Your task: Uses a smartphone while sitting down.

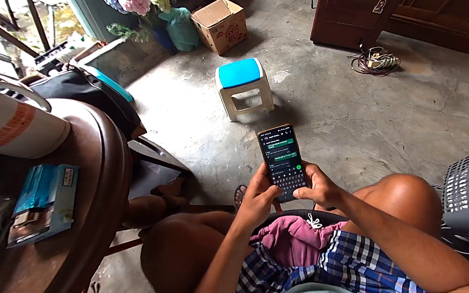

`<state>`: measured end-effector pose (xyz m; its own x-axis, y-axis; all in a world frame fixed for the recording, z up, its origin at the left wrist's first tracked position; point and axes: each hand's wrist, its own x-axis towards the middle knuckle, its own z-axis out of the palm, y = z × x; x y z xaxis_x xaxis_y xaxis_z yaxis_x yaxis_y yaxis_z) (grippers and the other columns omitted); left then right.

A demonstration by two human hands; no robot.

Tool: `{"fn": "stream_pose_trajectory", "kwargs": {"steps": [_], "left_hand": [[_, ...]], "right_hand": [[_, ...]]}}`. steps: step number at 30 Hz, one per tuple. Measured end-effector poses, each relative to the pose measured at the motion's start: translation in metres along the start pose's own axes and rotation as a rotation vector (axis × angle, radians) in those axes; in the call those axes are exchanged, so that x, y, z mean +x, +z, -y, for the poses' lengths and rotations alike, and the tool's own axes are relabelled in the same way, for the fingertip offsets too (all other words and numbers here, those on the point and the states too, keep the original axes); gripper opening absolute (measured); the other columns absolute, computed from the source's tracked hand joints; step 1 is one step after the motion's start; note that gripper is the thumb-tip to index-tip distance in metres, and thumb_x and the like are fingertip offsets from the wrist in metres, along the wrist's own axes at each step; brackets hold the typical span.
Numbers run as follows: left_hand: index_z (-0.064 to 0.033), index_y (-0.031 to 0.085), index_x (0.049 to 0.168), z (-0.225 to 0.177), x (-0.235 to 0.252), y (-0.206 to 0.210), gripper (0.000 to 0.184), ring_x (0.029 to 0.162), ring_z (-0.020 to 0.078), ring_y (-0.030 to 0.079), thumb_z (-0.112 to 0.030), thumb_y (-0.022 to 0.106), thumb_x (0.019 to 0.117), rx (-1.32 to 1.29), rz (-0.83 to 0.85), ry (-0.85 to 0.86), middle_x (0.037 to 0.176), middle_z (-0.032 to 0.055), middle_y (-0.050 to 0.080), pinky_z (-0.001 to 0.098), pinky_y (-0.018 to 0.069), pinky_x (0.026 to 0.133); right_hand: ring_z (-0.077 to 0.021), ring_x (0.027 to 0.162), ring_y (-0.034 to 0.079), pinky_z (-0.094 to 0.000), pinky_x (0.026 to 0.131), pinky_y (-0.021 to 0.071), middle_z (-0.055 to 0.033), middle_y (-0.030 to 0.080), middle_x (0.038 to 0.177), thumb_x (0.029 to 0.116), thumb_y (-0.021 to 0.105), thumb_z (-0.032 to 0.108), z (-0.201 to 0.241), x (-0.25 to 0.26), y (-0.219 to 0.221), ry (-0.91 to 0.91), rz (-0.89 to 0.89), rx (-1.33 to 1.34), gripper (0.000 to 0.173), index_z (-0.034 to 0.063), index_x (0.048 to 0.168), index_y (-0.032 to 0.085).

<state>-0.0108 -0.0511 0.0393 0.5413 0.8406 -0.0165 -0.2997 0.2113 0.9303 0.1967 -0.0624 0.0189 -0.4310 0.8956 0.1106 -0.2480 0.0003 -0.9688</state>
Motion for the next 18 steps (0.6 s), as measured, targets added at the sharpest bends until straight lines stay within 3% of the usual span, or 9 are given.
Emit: {"fn": "stream_pose_trajectory", "kwargs": {"steps": [18], "left_hand": [[-0.0018,0.04,0.14,-0.0002,-0.0002,-0.0006,0.05,0.089,0.0207,0.074,0.008,0.043,0.0909,0.002,0.013,0.007,0.116,0.0147,0.069,0.0282,0.0584,0.049]], "right_hand": [[-0.0119,0.107,0.071,-0.0325,0.095,0.0601,-0.0061,0.071,0.119,0.0823,0.062,-0.002,0.0007,-0.0002,0.0,-0.008,0.006,0.0,0.052,-0.0031,0.133,0.051]]}}
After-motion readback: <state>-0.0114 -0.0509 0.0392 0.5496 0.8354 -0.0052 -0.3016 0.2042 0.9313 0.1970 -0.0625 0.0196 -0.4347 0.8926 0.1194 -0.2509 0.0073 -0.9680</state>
